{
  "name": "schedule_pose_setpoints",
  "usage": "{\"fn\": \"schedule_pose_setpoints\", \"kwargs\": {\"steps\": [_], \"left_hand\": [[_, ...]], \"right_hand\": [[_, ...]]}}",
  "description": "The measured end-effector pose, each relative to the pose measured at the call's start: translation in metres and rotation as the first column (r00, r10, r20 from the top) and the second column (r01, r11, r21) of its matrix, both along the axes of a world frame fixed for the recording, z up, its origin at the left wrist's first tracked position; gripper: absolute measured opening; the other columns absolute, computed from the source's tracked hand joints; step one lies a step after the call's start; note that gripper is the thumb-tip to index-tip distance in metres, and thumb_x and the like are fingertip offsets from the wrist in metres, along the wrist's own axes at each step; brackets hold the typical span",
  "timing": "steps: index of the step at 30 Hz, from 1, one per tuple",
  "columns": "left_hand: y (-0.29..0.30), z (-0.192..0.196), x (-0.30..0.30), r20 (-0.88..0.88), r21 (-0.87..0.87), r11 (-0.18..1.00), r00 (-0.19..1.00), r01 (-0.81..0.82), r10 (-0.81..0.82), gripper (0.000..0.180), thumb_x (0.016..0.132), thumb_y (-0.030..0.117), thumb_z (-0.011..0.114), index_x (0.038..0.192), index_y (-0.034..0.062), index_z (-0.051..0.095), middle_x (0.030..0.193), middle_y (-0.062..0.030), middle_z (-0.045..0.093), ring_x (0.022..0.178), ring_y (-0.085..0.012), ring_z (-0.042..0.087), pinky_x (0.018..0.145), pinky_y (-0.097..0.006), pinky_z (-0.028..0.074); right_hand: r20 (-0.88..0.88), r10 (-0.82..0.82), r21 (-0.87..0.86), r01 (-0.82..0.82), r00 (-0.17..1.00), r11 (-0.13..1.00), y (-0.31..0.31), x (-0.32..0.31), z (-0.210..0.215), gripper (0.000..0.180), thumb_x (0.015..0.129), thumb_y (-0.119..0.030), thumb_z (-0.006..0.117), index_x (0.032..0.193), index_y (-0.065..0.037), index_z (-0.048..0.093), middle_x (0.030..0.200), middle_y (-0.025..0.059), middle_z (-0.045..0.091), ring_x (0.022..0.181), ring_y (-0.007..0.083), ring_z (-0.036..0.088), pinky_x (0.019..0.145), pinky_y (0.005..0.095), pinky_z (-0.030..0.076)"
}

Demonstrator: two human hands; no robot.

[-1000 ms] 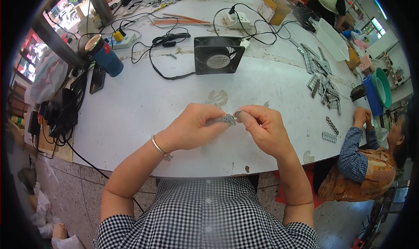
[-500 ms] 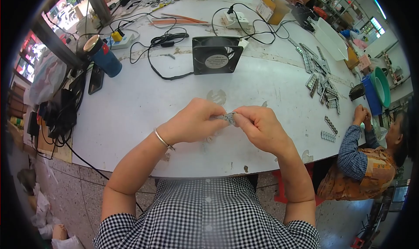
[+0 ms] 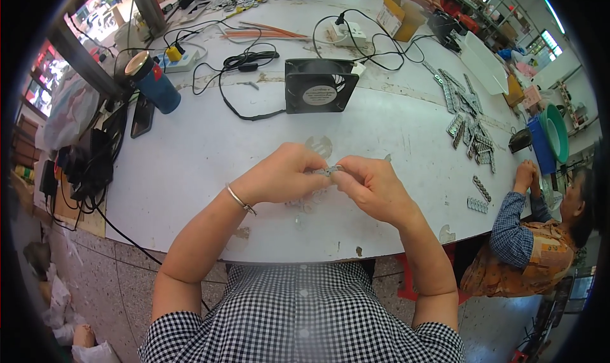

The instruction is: Inspecting and testing small electronic LED modules by pulling them from a bag and checking for light.

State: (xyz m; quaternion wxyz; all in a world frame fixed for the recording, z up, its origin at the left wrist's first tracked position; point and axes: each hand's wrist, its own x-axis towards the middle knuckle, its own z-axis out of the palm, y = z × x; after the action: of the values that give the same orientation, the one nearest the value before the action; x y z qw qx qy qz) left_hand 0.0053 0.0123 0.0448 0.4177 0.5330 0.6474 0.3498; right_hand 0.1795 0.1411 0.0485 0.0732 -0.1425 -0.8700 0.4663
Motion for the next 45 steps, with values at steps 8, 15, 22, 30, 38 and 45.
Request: {"fn": "schedule_pose_setpoints", "kwargs": {"steps": [8,15,22,30,38,45], "left_hand": [[-0.002,0.008,-0.007,0.041,-0.005,1.0,0.999,-0.002,0.002,0.027,0.084,0.021,0.066,0.073,-0.0037,0.063,0.058,-0.0067,0.059,0.052,-0.0106,0.054,0.051,-0.029,0.045],[-0.001,0.002,-0.011,0.128,-0.029,0.997,0.99,0.071,-0.067,0.023,0.092,0.021,0.068,0.085,-0.0016,0.068,0.065,0.0016,0.061,0.057,-0.0043,0.056,0.05,-0.022,0.044],[-0.003,0.007,-0.024,0.263,-0.011,0.983,0.949,0.183,-0.173,0.021,0.091,0.021,0.07,0.088,-0.0002,0.07,0.067,0.0019,0.062,0.057,-0.004,0.053,0.05,-0.021,0.038],[-0.016,0.009,-0.033,0.286,0.041,0.994,0.952,0.104,-0.111,0.016,0.091,0.011,0.067,0.1,-0.0025,0.069,0.079,-0.003,0.066,0.066,-0.0073,0.06,0.061,-0.023,0.05],[-0.001,-0.029,-0.008,-0.265,0.591,0.774,0.852,-0.226,0.451,0.026,0.088,0.002,0.065,0.114,0.0027,0.065,0.084,-0.0082,0.065,0.064,-0.0141,0.062,0.06,-0.026,0.051],[-0.001,-0.03,-0.006,-0.522,0.649,0.759,0.753,0.047,0.4,0.036,0.082,0.004,0.071,0.117,0.0034,0.064,0.09,-0.0121,0.068,0.068,-0.026,0.066,0.059,-0.031,0.054]], "right_hand": [[0.004,-0.079,-0.151,0.079,0.997,0.985,0.0,-0.005,0.008,0.019,0.095,-0.016,0.057,0.09,0.001,0.066,0.072,0.0028,0.064,0.062,0.0076,0.059,0.058,0.0242,0.05],[-0.017,-0.052,-0.305,0.045,0.998,0.951,0.001,-0.004,0.01,0.018,0.094,-0.015,0.058,0.094,0.0,0.068,0.071,0.0017,0.063,0.061,0.0075,0.058,0.058,0.0237,0.049],[-0.049,0.008,-0.588,-0.036,0.999,0.808,0.005,-0.003,0.008,0.018,0.096,-0.014,0.058,0.096,0.001,0.068,0.072,0.0028,0.064,0.059,0.0086,0.057,0.056,0.0246,0.047],[-0.068,-0.048,-0.718,-0.015,0.997,0.696,0.015,-0.006,0.013,0.02,0.097,-0.017,0.057,0.101,0.001,0.066,0.076,0.0042,0.065,0.059,0.0088,0.058,0.058,0.0247,0.049],[-0.095,-0.258,-0.516,0.174,0.962,0.839,0.001,-0.034,-0.03,0.019,0.099,-0.014,0.054,0.105,0.001,0.064,0.082,0.0024,0.066,0.068,0.007,0.059,0.063,0.0233,0.05],[-0.256,-0.182,-0.078,0.168,0.949,0.983,-0.002,-0.037,-0.038,0.018,0.097,-0.008,0.052,0.104,0.003,0.063,0.081,0.0075,0.066,0.07,0.011,0.061,0.066,0.0262,0.05]]}}
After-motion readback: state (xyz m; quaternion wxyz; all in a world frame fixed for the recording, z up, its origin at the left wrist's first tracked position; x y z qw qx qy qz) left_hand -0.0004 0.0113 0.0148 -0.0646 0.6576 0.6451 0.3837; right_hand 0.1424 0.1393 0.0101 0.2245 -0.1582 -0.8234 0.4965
